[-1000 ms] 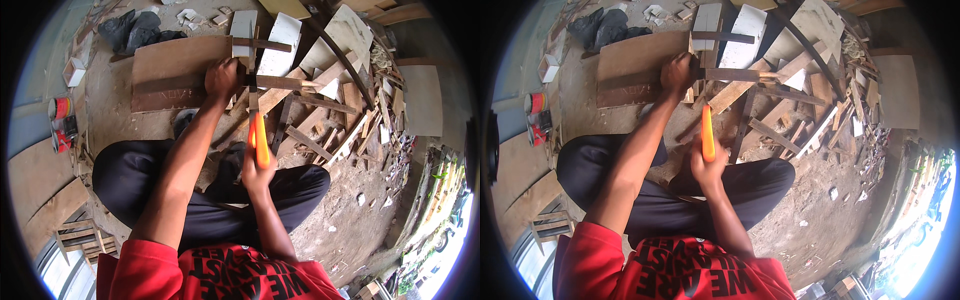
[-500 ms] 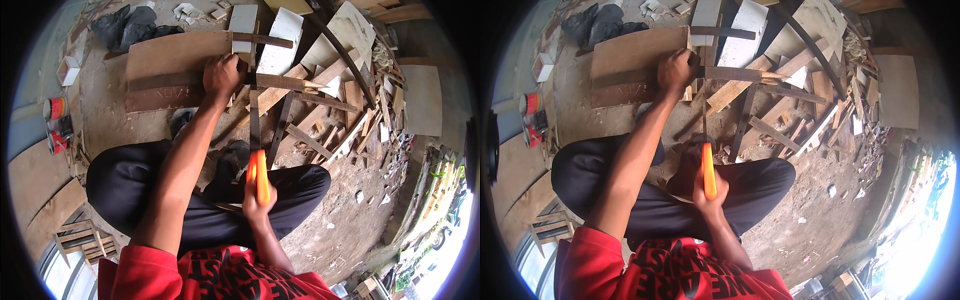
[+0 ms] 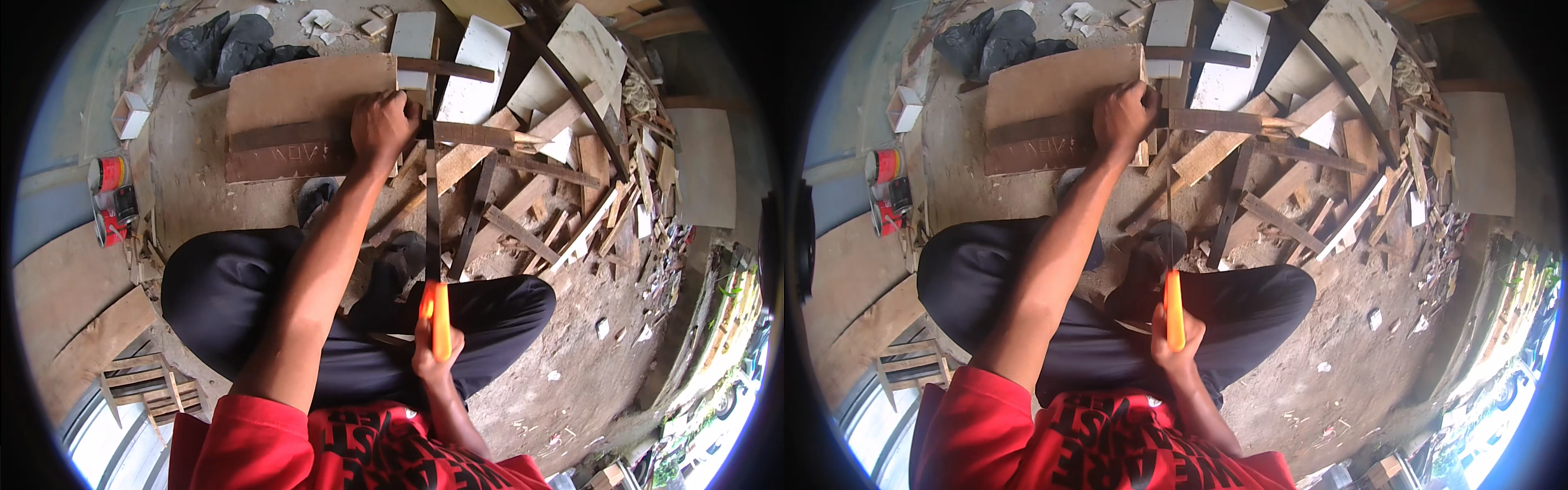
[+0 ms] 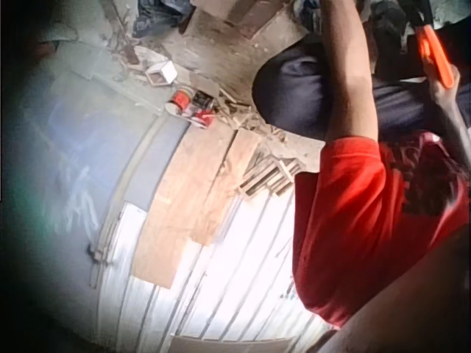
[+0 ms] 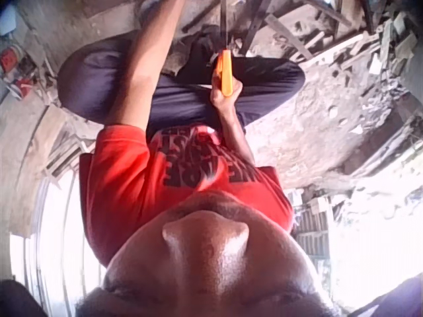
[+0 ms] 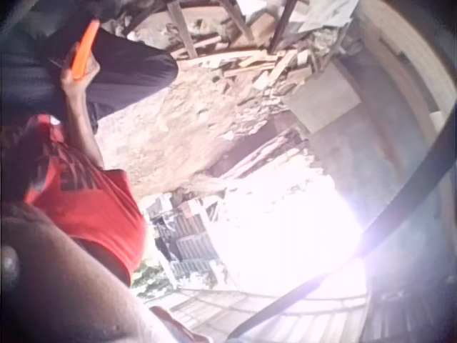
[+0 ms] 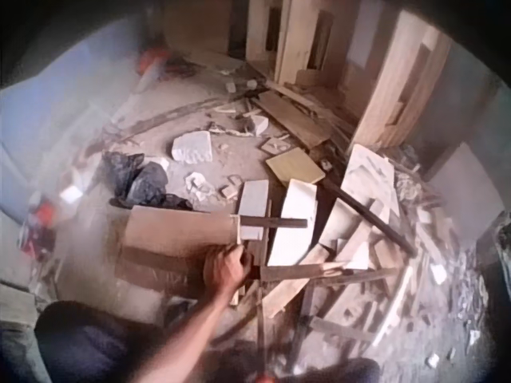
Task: The person sits on the floor and uses a hand saw to cut a piece of wood resting on a makeshift support. The person maintains a steady sawing motion throughout the clip.
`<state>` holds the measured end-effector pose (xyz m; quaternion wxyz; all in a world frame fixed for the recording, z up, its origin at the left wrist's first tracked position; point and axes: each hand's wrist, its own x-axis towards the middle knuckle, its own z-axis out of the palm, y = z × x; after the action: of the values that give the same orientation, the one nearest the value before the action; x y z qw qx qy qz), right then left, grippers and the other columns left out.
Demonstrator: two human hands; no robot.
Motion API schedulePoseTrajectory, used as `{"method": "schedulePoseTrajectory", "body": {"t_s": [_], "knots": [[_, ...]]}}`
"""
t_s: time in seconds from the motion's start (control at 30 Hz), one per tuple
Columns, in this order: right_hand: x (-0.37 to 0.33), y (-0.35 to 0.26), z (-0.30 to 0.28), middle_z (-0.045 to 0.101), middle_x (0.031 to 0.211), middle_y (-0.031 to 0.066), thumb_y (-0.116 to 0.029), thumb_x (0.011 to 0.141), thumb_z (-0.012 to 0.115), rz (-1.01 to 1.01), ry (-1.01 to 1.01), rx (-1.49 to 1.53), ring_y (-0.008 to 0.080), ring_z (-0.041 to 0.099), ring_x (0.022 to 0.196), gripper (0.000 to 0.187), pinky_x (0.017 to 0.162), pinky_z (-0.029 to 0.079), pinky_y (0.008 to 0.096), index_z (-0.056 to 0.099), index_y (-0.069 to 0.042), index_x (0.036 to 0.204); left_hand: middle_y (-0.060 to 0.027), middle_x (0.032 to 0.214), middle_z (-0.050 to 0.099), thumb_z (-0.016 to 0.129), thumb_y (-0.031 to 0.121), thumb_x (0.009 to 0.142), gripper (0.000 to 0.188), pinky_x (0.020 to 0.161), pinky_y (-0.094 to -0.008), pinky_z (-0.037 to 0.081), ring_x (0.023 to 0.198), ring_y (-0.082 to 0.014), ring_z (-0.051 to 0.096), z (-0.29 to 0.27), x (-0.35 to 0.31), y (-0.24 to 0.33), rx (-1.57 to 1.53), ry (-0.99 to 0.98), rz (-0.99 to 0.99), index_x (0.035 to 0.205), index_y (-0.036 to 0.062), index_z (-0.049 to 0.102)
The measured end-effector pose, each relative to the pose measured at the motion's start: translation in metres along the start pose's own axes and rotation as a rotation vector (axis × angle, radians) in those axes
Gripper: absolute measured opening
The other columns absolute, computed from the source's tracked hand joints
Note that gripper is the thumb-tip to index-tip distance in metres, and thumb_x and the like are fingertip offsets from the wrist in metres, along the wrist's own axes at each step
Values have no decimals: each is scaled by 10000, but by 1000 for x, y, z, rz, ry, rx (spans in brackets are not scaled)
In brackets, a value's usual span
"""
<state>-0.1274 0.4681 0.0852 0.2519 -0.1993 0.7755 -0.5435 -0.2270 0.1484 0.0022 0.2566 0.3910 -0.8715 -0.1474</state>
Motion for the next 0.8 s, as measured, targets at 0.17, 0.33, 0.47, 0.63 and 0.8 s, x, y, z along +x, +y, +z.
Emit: {"method": "schedulePoseTrajectory", "body": {"t_s": [0.17,0.33,0.47,0.63,0.8], "knots": [[112,-32,40,506,555,17,-99,891,652,0,44,169,62,460,516,234,475,399,281,563,14,706,-139,883,720,607,265,818,203,752,-454,537,807,-334,698,2,12,8,117,-266,-278,812,78,685],[93,-2,23,502,554,50,-119,884,660,-67,-17,-4,99,463,489,236,476,399,289,556,3,710,-213,886,697,625,223,792,169,777,-490,540,826,-396,682,-9,14,5,9,-140,-214,826,66,677],[17,1,-20,483,536,80,-84,876,636,-9,-70,-68,126,473,448,218,463,403,311,550,-11,689,-183,918,695,617,303,824,227,730,-494,521,858,-397,666,-3,17,4,-22,-97,-183,838,82,667],[34,-15,-10,466,533,69,-74,879,631,-19,-15,-21,111,438,458,202,455,376,308,561,-13,700,-183,888,696,600,324,849,252,716,-491,525,832,-393,670,1,15,-2,-63,-49,-61,827,86,681],[131,-25,39,508,536,66,-99,882,641,-18,36,125,84,445,501,245,469,386,307,544,25,694,-152,872,714,613,267,814,205,744,-443,557,804,-356,694,-3,16,6,-24,-85,-103,772,77,678]]}}
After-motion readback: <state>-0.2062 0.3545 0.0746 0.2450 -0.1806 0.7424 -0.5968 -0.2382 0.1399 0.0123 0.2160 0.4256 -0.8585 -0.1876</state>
